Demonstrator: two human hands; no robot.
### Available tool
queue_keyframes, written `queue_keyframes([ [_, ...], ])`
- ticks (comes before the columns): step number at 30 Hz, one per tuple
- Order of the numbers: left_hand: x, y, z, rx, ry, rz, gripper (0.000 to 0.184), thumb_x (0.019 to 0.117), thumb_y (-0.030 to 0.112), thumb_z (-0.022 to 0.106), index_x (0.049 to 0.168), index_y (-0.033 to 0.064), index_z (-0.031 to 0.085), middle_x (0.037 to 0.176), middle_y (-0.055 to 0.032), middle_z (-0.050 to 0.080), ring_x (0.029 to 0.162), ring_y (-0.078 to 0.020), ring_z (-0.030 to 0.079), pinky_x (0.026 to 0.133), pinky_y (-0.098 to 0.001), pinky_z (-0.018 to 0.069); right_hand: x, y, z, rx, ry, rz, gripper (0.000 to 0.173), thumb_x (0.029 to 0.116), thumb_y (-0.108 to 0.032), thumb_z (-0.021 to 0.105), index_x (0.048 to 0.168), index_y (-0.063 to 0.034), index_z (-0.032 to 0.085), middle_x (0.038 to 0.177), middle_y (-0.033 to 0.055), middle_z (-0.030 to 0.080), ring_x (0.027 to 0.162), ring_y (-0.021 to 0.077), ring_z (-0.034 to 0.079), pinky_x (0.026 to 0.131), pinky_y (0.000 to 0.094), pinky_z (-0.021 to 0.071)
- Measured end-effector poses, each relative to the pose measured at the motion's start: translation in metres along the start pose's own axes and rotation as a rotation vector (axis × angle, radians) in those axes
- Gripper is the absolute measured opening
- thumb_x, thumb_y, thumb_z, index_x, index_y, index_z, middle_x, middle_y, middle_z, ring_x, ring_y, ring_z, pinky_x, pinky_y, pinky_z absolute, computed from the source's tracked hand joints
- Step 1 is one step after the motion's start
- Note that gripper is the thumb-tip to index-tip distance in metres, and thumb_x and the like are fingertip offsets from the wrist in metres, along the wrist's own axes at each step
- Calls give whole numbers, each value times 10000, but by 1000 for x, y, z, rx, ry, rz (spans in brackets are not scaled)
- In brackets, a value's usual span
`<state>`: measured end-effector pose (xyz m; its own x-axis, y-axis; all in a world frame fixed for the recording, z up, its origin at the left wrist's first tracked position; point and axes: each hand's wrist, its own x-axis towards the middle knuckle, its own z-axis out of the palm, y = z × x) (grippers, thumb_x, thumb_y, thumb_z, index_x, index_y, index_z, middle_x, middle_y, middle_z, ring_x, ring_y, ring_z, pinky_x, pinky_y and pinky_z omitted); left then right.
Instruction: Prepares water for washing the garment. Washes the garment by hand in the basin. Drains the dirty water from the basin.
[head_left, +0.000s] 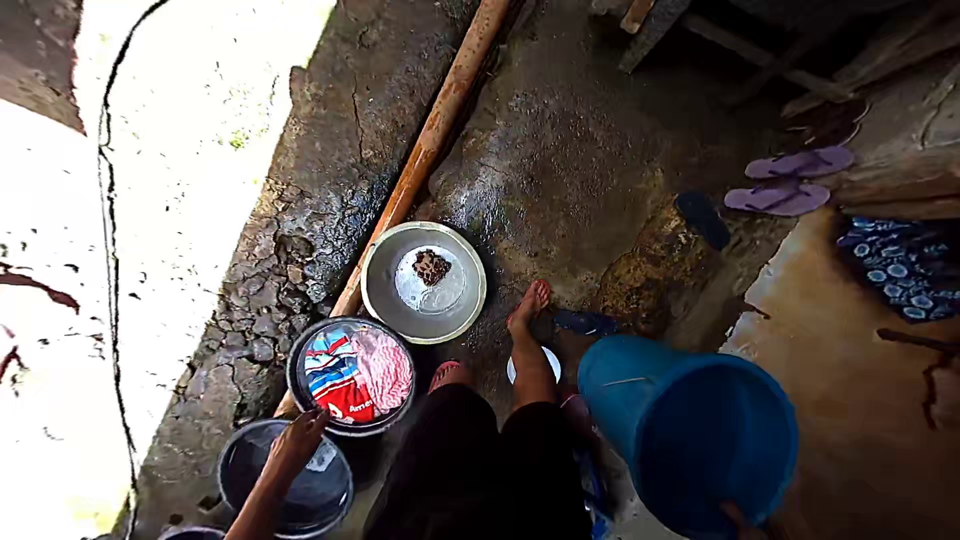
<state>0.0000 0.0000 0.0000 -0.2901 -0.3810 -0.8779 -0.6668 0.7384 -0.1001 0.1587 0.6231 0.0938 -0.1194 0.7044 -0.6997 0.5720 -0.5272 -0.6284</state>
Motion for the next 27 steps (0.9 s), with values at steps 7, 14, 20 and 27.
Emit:
queue_keyframes([
  [7, -40, 80, 70, -233, -187, 21, 493, 1089, 358, 480, 1397, -16, 573, 1296, -288, 639, 1204, -447, 627, 1064, -628, 439, 121, -157, 156, -203, -150, -83, 333, 908, 30, 505, 1219, -86, 481, 1009, 18, 633, 897, 97, 668, 759, 321, 601],
  [14, -54, 183, 83, -731, -174, 85, 515, 1077, 347, 517, 1460, 1, 509, 1371, -226, 620, 1234, -344, 637, 1095, -522, 462, 111, -246, 343, -438, -470, -240, 301, 947, 39, 473, 1212, -106, 476, 999, -9, 649, 895, 73, 685, 768, 305, 614],
  [20, -58, 217, 81, -951, -118, 70, 533, 1080, 368, 492, 1476, 11, 499, 1379, -216, 619, 1199, -345, 654, 1071, -531, 474, 67, -258, 476, -711, -776, -253, 274, 928, 49, 474, 1149, -111, 494, 949, -32, 685, 869, 58, 703, 770, 295, 626],
  [27, -63, 209, 130, -1155, 97, -146, 658, 1039, 417, 552, 1549, 29, 403, 1495, -236, 513, 1334, -371, 555, 1143, -532, 409, 0, -237, 606, -1081, -1038, -385, 401, 866, 115, 531, 1213, -74, 464, 962, -20, 686, 839, 55, 710, 746, 293, 637],
])
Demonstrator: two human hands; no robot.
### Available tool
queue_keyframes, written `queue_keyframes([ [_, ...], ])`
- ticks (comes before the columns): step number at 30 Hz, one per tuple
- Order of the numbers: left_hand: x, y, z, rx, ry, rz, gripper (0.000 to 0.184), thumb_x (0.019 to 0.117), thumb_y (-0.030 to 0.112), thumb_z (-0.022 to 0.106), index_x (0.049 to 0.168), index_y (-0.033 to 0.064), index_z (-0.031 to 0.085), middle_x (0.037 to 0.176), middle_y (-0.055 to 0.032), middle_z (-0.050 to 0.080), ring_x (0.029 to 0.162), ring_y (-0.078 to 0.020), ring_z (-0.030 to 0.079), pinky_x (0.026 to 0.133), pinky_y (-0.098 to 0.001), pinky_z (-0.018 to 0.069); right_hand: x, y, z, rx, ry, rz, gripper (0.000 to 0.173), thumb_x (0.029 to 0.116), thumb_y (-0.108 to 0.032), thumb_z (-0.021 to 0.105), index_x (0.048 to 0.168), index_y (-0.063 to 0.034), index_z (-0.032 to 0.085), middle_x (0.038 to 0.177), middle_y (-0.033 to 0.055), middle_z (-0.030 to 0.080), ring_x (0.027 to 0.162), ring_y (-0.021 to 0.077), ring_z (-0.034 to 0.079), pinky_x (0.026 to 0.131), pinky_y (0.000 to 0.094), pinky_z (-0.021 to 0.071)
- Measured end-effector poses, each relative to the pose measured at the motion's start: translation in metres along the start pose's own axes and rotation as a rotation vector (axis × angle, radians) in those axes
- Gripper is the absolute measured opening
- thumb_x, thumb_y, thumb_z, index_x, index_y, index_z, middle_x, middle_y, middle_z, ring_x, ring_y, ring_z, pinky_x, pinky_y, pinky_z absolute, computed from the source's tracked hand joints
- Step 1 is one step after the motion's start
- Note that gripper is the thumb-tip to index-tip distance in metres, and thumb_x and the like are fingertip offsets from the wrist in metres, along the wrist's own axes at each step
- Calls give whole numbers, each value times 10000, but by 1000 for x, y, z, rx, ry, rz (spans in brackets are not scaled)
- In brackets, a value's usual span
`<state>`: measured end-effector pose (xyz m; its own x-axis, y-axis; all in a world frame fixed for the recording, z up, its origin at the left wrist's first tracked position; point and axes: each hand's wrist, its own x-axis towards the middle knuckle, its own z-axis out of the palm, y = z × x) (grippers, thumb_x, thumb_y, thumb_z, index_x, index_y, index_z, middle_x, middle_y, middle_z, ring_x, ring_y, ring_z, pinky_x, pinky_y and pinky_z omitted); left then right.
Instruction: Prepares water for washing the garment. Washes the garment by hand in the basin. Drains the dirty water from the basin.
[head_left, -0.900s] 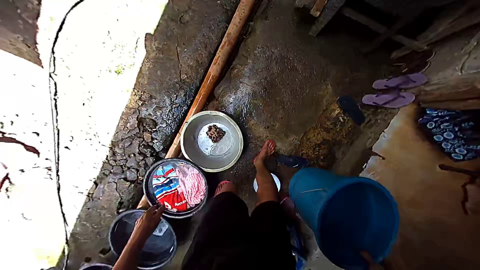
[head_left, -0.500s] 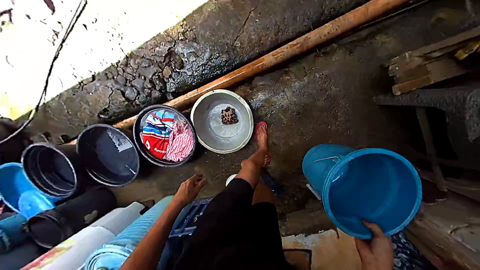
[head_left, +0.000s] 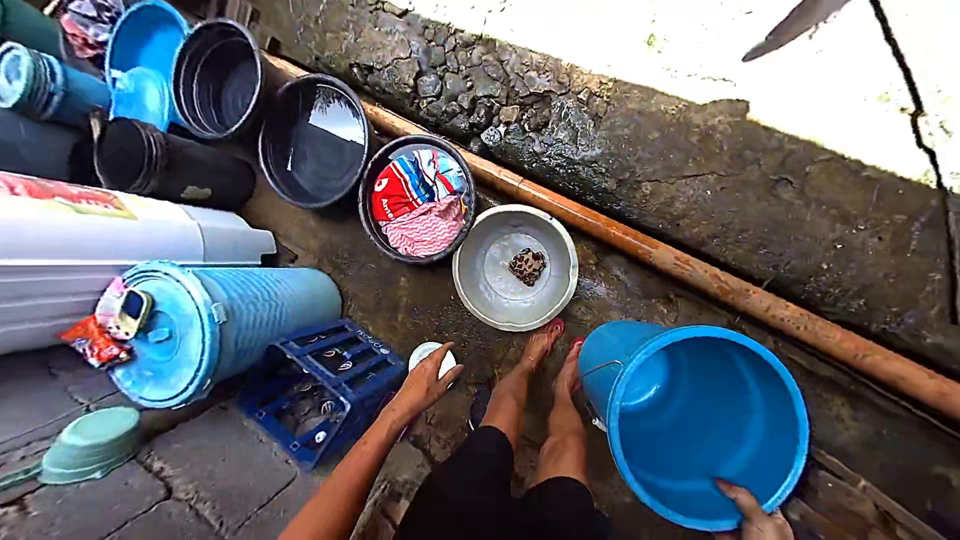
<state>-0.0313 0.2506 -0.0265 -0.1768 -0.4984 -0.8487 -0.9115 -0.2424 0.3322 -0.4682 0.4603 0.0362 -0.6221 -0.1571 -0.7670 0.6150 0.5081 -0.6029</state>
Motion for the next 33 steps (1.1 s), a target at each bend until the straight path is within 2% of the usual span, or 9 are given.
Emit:
queue_keyframes([
  [2, 1, -19, 11, -18, 83, -10, 709, 1019, 421, 584, 1567, 25, 368, 1540, -246, 455, 1419, -391, 460, 1186, -542, 344, 28, -22, 26, -143, -58, -67, 449, 843, 134, 537, 1239, -57, 445, 974, -17, 658, 816, 39, 697, 715, 275, 632],
  [6, 19, -41, 32, -53, 147, -82, 749, 995, 426, 624, 1580, 42, 357, 1573, -279, 387, 1404, -467, 441, 1151, -592, 362, 71, -65, 109, -399, -213, -340, 484, 753, 122, 591, 1219, 6, 531, 958, 13, 682, 776, 31, 701, 668, 246, 627],
  [10, 56, -49, 45, -156, 152, -97, 715, 1005, 404, 620, 1579, 60, 367, 1596, -261, 362, 1429, -453, 417, 1162, -579, 362, 88, -111, 247, -722, -448, -725, 514, 759, 6, 651, 1263, 85, 586, 1065, 116, 692, 895, 45, 683, 784, 242, 591],
  [13, 81, -50, 55, -224, 136, -115, 687, 1025, 419, 582, 1588, 91, 364, 1631, -232, 318, 1458, -443, 380, 1155, -589, 365, 86, -130, 370, -923, -634, -1123, 328, 802, -44, 657, 1088, 115, 638, 949, 169, 677, 854, 117, 659, 783, 315, 559],
  [16, 101, -48, 63, -279, 169, -125, 663, 1028, 404, 576, 1577, 83, 387, 1636, -228, 311, 1463, -432, 378, 1154, -577, 370, 82, -126, 493, -1017, -812, -1503, 170, 834, -46, 693, 859, 92, 596, 777, 220, 618, 712, 327, 631, 650, 524, 494],
  [18, 111, -45, 76, -333, 218, -138, 651, 1028, 397, 581, 1564, 71, 408, 1631, -234, 318, 1457, -430, 390, 1155, -562, 376, 79, -110, 565, -1011, -956, -1735, 133, 850, -16, 691, 821, 78, 602, 808, 237, 630, 750, 381, 654, 669, 550, 521],
  [21, 123, -37, 101, -469, 332, -203, 629, 1015, 367, 605, 1546, 72, 444, 1616, -239, 346, 1436, -438, 420, 1146, -564, 387, 71, -76, 658, -1021, -1091, -1989, 114, 766, 41, 702, 769, 39, 588, 805, 214, 618, 719, 387, 658, 585, 538, 521],
  [27, 140, -12, 160, -648, 485, -342, 602, 997, 331, 624, 1514, 53, 489, 1611, -265, 339, 1442, -464, 400, 1180, -574, 334, 76, -9, 732, -1071, -1318, -2110, 120, 739, 58, 732, 789, 34, 626, 804, 215, 628, 713, 405, 674, 556, 547, 532],
  [33, 219, -30, 115, -514, 651, -233, 524, 1024, 378, 568, 1456, 82, 570, 1567, -216, 439, 1463, -432, 381, 1164, -596, 337, 90, 33, 788, -1151, -1430, -2180, 58, 868, 21, 649, 917, 49, 662, 933, 249, 660, 844, 445, 694, 663, 583, 554],
])
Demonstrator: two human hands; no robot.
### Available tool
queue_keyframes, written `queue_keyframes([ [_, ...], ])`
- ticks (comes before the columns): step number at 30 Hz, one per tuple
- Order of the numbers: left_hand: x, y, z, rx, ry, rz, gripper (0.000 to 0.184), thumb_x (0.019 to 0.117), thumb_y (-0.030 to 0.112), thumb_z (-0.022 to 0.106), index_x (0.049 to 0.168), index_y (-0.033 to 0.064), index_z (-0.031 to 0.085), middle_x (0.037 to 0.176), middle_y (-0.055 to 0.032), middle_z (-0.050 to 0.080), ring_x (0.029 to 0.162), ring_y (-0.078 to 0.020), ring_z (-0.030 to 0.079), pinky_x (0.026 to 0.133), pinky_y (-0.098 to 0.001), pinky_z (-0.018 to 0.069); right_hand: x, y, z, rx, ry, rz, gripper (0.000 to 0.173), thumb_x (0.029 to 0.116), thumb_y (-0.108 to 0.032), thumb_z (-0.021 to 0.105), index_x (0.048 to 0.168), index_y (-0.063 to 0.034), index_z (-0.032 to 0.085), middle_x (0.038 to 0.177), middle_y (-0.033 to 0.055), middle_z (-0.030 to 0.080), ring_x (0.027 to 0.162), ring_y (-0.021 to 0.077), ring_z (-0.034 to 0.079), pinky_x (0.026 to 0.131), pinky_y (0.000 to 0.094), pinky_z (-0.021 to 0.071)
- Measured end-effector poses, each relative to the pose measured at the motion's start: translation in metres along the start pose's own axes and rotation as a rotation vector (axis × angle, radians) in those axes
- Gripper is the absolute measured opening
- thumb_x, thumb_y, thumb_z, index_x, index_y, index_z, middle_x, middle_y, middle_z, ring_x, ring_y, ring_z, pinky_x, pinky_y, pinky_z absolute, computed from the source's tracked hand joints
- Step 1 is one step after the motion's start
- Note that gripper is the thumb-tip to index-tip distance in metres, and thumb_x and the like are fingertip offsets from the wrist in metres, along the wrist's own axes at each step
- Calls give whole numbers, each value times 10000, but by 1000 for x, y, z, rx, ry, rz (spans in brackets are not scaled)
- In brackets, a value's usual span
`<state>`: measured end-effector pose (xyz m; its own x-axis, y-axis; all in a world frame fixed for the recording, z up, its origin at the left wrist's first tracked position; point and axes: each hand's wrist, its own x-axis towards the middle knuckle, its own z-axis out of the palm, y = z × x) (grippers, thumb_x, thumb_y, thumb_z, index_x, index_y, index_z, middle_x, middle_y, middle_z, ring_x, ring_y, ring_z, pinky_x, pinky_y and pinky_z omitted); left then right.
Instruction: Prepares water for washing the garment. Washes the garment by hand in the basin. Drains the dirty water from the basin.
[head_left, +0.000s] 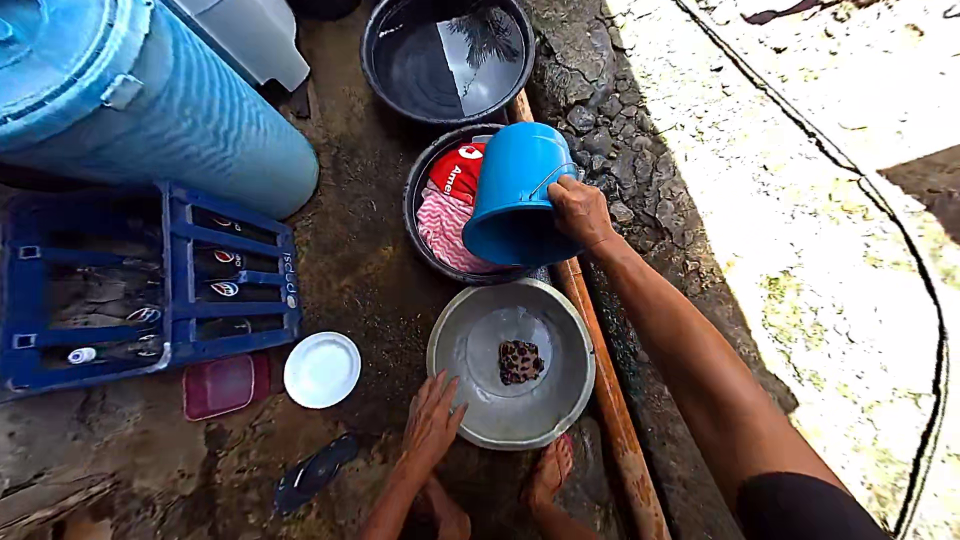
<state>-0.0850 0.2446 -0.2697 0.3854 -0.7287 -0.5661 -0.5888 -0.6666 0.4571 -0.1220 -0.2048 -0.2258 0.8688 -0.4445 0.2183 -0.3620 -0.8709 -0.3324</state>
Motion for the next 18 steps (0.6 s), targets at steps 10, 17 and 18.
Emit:
queue_keyframes([
  [10, 301, 11, 17, 60, 192, 296, 366, 1070, 223, 498, 1363, 56, 640, 1348, -252, 610, 1297, -449, 543, 1064, -615, 425, 20, 49, 151, -139, -204, -165, 103, 896, 20, 623, 991, 42, 657, 1013, 255, 659, 929, 459, 684, 723, 590, 550],
  [17, 413, -15, 35, 182, -207, 185, 496, 1042, 335, 558, 1432, 29, 573, 1505, -250, 490, 1441, -425, 407, 1169, -630, 306, 10, 40, 193, -186, -274, -212, 195, 804, -47, 714, 987, -7, 661, 990, 218, 667, 823, 434, 684, 624, 587, 525],
  [18, 419, -20, 37, 200, -218, 161, 495, 1041, 339, 562, 1416, 17, 581, 1498, -250, 496, 1440, -422, 411, 1172, -624, 304, 8, 39, 198, -183, -270, -217, 192, 804, -50, 721, 983, -9, 666, 985, 217, 675, 818, 431, 688, 622, 582, 527],
])
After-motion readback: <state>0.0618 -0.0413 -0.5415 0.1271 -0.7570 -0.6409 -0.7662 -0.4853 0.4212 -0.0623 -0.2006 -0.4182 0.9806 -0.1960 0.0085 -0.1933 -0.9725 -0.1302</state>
